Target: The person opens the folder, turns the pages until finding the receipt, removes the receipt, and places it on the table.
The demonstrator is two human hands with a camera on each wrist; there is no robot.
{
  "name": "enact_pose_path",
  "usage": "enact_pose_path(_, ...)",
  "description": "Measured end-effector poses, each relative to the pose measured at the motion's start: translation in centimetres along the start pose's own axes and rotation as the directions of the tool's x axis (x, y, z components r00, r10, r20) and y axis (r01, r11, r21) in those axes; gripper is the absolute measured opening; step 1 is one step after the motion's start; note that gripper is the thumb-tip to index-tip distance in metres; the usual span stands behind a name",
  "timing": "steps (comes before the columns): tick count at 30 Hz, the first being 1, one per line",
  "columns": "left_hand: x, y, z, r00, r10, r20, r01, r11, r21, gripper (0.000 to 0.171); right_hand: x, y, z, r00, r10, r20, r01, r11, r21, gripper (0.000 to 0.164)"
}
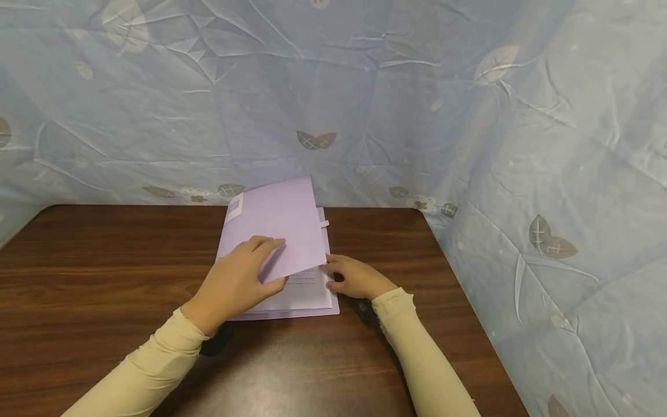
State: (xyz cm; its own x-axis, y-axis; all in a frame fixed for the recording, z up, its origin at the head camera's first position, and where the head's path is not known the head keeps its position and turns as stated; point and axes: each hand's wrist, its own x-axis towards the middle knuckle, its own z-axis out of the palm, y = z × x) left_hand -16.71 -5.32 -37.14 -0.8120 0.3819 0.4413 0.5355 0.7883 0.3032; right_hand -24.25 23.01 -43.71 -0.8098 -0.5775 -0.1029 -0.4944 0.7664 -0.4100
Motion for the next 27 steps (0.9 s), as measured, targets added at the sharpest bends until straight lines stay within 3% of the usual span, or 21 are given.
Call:
enact_pose_path(6,0.0,0.1,-1.0,0.996,0.049,-0.080,-0.045,0.998,0.053,0.043,-0.3,-0.2,-0.3,0.999,0.008,0.033,-0.007,1.000,-0.008,0.050)
enact_pose_path(12,-0.1,0.0,-2.0,0.994,0.022,-0.106,-0.019,0.999,0.026,0.042,-0.4,-0.4,-0.4,0.999,0.005,0.032,-0.005,1.000,-0.012,0.050)
enact_pose_path(21,0.0,-0.8,-4.4,0.993,-0.121,0.018,0.122,0.987,-0.103,0.048,-0.4,-0.1,-0.2,0.999,-0.007,0.037,0.008,1.000,-0.008,0.052)
enact_pose_path(27,-0.1,-1.2,-5.6,0.984,-0.160,0.079,0.171,0.969,-0.176,0.055,-0.4,0.0,-0.1,0.999,0.015,0.039,-0.015,1.000,-0.005,0.052)
